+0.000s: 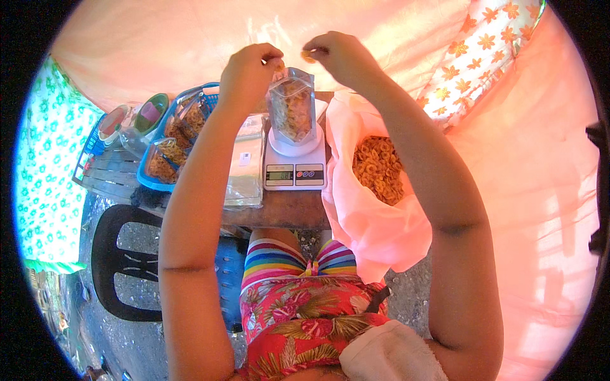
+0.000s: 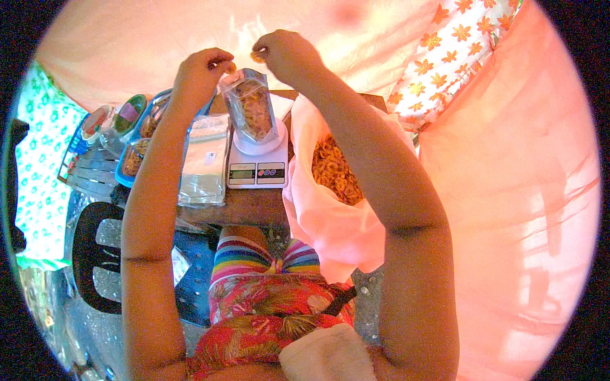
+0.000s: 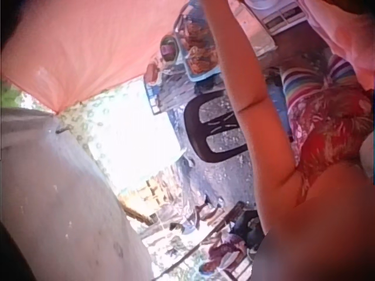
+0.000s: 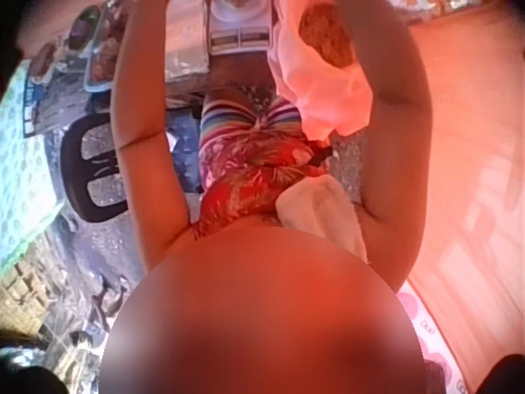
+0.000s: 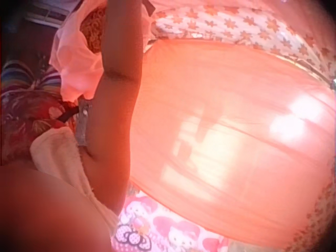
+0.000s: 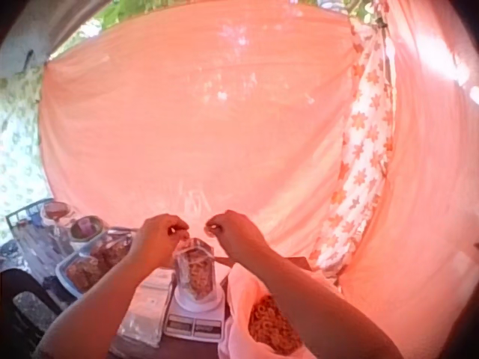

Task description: The person scoops dried food from a pink cloth bag and places it into small clear plastic bags on a digital scale. They repeatedly add or remove small amounts to reach a target weight, then set the filled bags aside in a blue basket.

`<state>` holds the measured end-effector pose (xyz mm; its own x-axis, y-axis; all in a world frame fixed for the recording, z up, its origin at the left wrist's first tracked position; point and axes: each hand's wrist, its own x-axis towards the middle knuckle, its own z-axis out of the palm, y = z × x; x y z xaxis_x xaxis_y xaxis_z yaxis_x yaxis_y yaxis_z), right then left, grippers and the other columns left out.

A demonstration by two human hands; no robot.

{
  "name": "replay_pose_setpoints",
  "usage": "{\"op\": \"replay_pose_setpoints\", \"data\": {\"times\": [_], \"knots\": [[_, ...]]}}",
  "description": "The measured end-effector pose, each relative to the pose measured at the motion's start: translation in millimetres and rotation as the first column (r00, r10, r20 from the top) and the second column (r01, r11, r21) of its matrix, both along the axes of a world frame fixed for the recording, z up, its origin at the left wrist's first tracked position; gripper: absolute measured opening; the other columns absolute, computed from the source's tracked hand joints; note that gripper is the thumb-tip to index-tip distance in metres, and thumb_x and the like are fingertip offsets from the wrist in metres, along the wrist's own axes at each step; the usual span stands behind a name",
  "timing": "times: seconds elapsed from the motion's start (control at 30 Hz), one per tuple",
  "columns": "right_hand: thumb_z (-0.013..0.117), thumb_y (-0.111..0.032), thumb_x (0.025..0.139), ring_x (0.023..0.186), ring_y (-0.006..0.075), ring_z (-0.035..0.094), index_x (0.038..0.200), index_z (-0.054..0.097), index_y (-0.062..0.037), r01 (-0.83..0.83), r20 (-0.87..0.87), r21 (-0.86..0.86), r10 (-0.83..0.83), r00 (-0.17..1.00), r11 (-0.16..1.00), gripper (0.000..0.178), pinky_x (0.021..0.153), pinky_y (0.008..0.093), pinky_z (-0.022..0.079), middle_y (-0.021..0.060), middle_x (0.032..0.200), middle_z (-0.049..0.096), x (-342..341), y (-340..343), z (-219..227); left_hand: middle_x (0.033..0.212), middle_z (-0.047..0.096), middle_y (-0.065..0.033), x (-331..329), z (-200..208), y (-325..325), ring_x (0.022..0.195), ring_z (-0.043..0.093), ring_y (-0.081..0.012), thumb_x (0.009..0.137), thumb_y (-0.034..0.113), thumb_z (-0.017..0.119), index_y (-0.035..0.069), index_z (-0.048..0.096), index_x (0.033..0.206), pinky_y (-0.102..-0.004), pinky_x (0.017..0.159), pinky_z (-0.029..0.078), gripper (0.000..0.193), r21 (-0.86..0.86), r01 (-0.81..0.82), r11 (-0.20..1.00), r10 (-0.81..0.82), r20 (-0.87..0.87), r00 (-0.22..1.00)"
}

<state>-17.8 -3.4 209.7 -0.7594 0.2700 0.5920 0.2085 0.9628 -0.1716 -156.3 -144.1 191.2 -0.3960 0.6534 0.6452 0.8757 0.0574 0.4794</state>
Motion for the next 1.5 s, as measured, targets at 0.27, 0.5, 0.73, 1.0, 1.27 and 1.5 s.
{"op": "replay_pose_setpoints", "data": {"times": [0.27,0.5,0.73,1.0,1.27,1.5], "knots": [[0.057,-0.017,0.083,0.082,0.0303,0.064,0.095,0.068,-0.0061,-0.009,0.03,-0.089,0.012,0.999,0.996,0.02,0.076,0.0369,0.051,0.0152,0.09,0.066,12.3,-7.0,-13.2,0.093,0.067,-0.0111,2.2,-17.4,-15.1,0.08,0.065,-0.0234,0.086,0.014,0.06,0.006,0.068,0.096,-0.0317,0.071,0.051,0.015,0.051,-0.006,0.999,0.004,0.036,0.999],[0.06,-0.021,0.082,0.089,0.0176,0.058,0.089,0.067,-0.0084,0.18,0.617,0.003,-0.144,0.774,0.984,0.016,0.072,0.0354,0.048,0.009,0.087,0.062,147.9,-4.1,-50.0,0.087,0.066,-0.0111,51.4,-32.8,-37.3,0.074,0.062,-0.0176,0.084,0.011,0.061,0.004,0.067,0.095,-0.0295,0.066,0.048,0.014,0.12,0.17,0.978,-0.194,0.224,0.955],[0.052,-0.021,0.086,0.09,0.0263,0.06,0.106,0.058,-0.002,0.161,0.474,-0.467,0.093,0.876,0.87,0.029,0.076,0.0383,0.049,0.0148,0.102,0.061,153.4,-13.1,-138.2,0.089,0.066,-0.0109,122.3,-65.2,-3.5,0.078,0.062,-0.024,0.084,0.009,0.059,0.002,0.066,0.095,-0.0319,0.07,0.048,0.015,-0.014,0.437,0.899,-0.426,0.201,0.882],[0.059,-0.006,0.081,0.08,0.019,0.059,0.096,0.066,-0.0073,0.333,0.59,-0.423,-0.022,0.807,0.842,0.017,0.072,0.0314,0.048,0.0058,0.087,0.064,205.0,35.4,-97.7,0.088,0.062,-0.0138,113.3,-73.4,-0.5,0.081,0.06,-0.0304,0.084,0.01,0.055,0.003,0.064,0.094,-0.0378,0.072,0.047,0.016,-0.154,0.458,0.876,-0.428,0.192,0.883],[0.06,-0.013,0.079,0.075,0.0161,0.061,0.089,0.067,-0.0037,0.285,0.163,-0.789,-0.262,0.951,0.544,0.015,0.071,0.0305,0.047,0.0045,0.078,0.064,151.8,17.3,-108.4,0.089,0.064,-0.0142,132.3,-68.6,9.6,0.08,0.062,-0.0278,0.083,0.009,0.058,0.002,0.065,0.094,-0.0338,0.071,0.049,0.015,-0.086,0.459,0.884,-0.443,0.155,0.883],[0.061,-0.02,0.084,0.073,0.011,0.059,0.097,0.067,-0.0024,0.481,0.669,-0.153,-0.268,0.694,0.863,0.023,0.067,0.0269,0.048,0.0034,0.079,0.063,159.1,8.4,-65.1,0.093,0.066,-0.0136,120.4,-76.3,19.7,0.079,0.064,-0.0239,0.084,0.011,0.06,0.001,0.065,0.097,-0.0328,0.068,0.05,0.017,-0.053,0.481,0.875,-0.451,0.274,0.849]]}}
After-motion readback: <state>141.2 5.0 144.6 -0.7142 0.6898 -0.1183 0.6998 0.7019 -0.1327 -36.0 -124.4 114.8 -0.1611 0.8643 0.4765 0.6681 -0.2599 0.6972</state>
